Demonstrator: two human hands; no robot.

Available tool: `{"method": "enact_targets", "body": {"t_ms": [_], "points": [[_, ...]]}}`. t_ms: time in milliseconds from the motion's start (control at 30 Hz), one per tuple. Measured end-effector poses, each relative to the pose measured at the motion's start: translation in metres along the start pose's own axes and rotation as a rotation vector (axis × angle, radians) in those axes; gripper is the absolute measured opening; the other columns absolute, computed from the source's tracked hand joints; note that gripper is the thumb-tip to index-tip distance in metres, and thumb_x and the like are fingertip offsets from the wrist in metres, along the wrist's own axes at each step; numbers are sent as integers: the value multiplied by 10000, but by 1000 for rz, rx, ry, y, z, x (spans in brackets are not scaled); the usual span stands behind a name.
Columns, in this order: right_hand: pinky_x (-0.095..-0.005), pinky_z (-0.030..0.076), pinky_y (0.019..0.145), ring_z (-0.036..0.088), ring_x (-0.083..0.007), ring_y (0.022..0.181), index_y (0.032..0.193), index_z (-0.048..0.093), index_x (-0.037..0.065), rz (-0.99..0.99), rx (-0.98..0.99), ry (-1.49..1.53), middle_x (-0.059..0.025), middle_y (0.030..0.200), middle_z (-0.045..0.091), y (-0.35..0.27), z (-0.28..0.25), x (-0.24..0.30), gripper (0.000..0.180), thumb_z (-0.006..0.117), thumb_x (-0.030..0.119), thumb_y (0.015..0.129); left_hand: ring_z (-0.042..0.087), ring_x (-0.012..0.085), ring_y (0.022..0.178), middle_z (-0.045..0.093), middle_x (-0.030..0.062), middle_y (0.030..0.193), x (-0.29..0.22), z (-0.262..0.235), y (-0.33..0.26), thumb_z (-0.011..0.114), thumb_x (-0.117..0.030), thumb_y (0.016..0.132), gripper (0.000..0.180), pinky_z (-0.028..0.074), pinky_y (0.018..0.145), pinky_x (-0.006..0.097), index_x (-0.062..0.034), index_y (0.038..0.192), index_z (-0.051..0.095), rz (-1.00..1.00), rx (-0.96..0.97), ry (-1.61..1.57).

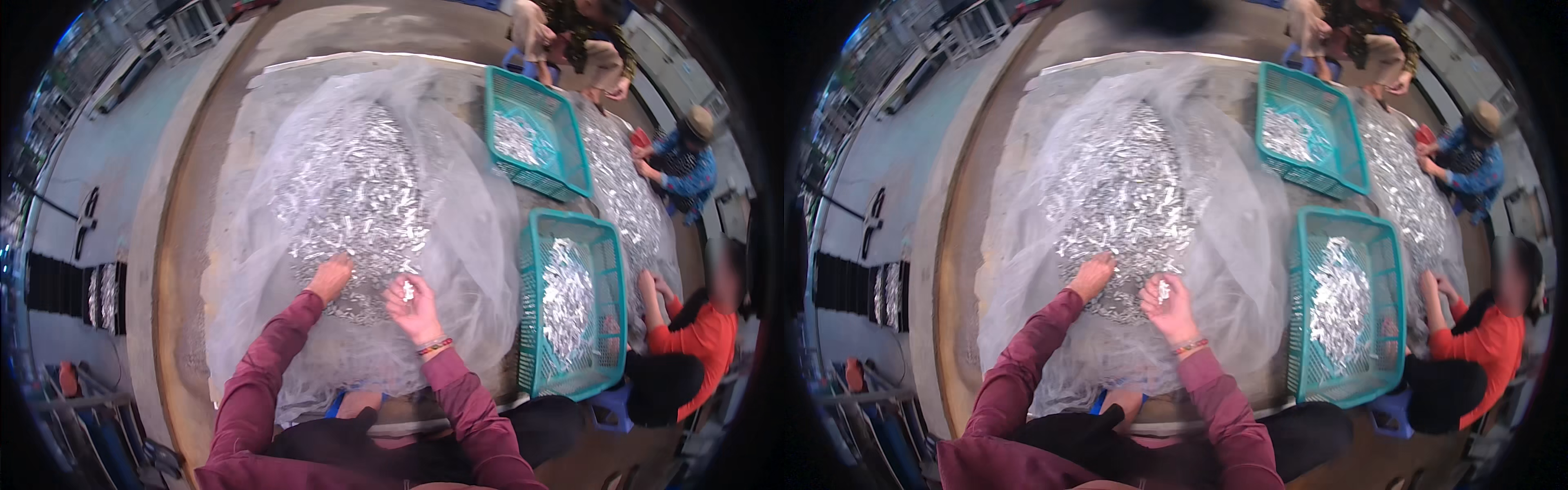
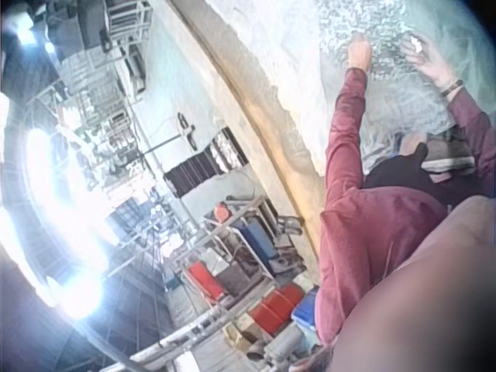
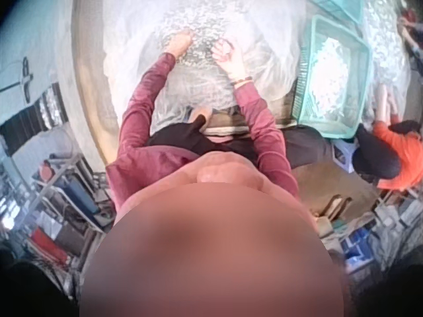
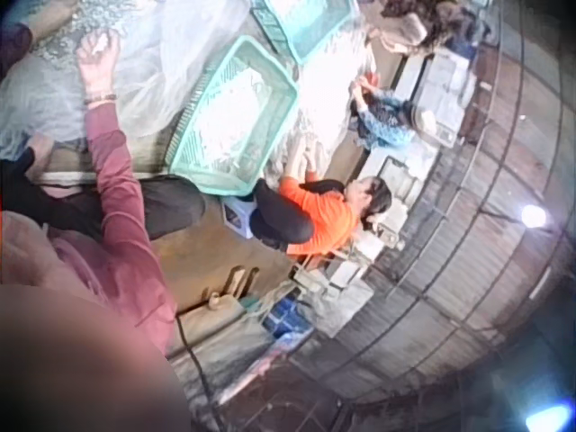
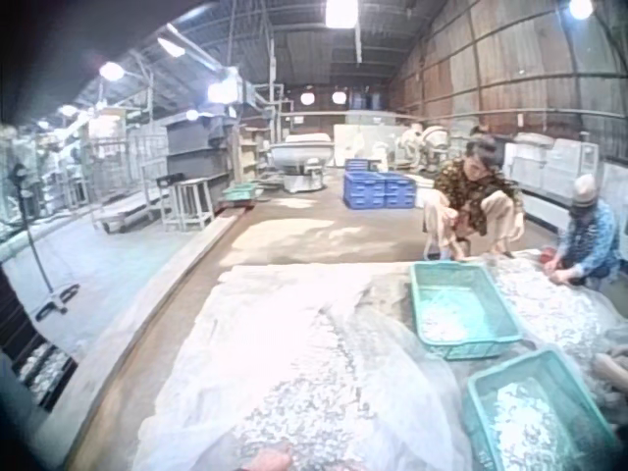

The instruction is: The person sorts small silver fish by hand from a large pile on a white sheet into green plastic baskets. They repeatedly pick up handfuls, separate individual fish, and place them into the baskets while seated at a low table.

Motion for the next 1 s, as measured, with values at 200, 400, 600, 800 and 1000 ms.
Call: {"method": "enact_targets", "body": {"t_ms": [200, 400, 600, 800, 1000], "points": [[-230, 264, 440, 329, -119, 567, 784, 458, 51, -54, -70, 118, -26, 674, 372, -10, -24, 3, 236, 445, 237, 928, 645, 263, 838, 611, 146, 889, -14, 2, -13, 609, -48, 743, 156, 549, 637, 363, -13, 893, 588, -26, 54, 180], [-385, 458, 810, 508, -274, 911, 1039, 486, 22, -259, -284, 100, -121, 945, 519, -22, -18, 10, 174, 428, 156, 943, 633, 372, 801, 617, 203, 863, -5, 25, -23, 509, -114, 835, 162, 518, 702, 450, 11, 914, 575, -254, 235, -129], [-487, 445, 961, 524, -327, 1081, 1130, 510, -9, -294, -196, 219, -164, 1108, 554, -2, -20, 15, 232, 464, 73, 918, 554, 448, 948, 571, 300, 1004, 16, -16, 1, 427, -236, 913, 302, 422, 798, 500, 45, 940, 534, -364, 3, -721], [-478, 344, 1055, 459, -327, 1201, 1173, 510, -1, -239, -392, 51, -178, 1207, 530, 9, -45, 9, 332, 489, 233, 938, 619, 262, 945, 637, 154, 1021, -77, -82, 13, 576, -182, 857, 281, 489, 784, 355, -14, 1081, 592, -45, -99, -870], [-235, 424, 550, 508, -134, 702, 958, 537, 72, -274, -342, 4, -42, 832, 536, 14, -53, 41, 237, 468, 298, 968, 541, 322, 1105, 587, 140, 1167, -97, -96, 15, 591, -178, 863, 264, 431, 925, 397, -52, 1094, 612, -30, -340, -644]]}}
Point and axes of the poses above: each hand's wrist, its own y-axis towards the middle knuckle, its own z-axis out of the palm, x = y × z, the point moved 5 cm from there along y, towards the middle knuckle
